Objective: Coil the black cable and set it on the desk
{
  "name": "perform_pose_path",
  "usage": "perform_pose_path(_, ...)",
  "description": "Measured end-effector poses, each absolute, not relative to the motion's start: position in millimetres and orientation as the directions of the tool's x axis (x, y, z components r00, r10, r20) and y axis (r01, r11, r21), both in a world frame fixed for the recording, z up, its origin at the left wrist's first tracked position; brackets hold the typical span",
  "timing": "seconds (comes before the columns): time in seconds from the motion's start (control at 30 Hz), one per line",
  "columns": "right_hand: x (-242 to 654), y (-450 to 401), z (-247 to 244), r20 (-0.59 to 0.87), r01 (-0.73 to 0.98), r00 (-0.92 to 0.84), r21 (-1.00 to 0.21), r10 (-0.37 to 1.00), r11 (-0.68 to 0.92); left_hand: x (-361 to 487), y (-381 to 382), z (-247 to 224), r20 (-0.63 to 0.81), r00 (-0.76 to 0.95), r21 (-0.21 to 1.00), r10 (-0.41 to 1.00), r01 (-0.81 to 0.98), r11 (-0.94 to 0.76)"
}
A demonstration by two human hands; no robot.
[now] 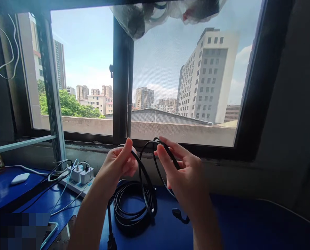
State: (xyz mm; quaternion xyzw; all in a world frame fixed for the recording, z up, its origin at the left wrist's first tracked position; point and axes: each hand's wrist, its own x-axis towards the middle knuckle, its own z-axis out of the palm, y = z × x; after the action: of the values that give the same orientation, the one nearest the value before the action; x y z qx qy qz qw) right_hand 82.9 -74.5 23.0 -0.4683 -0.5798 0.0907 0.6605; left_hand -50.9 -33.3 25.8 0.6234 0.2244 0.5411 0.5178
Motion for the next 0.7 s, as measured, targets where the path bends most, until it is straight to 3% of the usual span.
perform_pose_path(0.13, 74, -80, 23, 0.728, 0.517, 0.126, -0.628, 0.674, 0.582, -41, -29, 22, 0.390, 0.303, 0.908, 0.869, -0.280, -0.310)
perform_pose_path(0.27, 73, -73, 22, 0.757, 0.564, 0.086, -0.573, 0.647, 0.595, -39, -25, 18, 0.399, 0.287, 0.912, 0.871, -0.225, -0.344)
perform_pose_path(0.43, 83, -65, 20, 0.762, 0.529, 0.173, -0.606, 0.624, 0.594, -50, -29, 23, 0.469, 0.284, 0.883, 0.836, -0.162, -0.441)
perform_pose_path(0.53, 90, -67, 20, 0.785, 0.543, 0.254, -0.599, 0.565, 0.589, -61, -35, 29, 0.510, 0.154, 0.858, 0.846, -0.157, -0.488)
perform_pose_path(0.7, 92, -73, 23, 0.824, 0.595, 0.377, -0.565, 0.422, 0.572, -71, -34, 26, 0.581, -0.057, 0.812, 0.812, 0.106, -0.573)
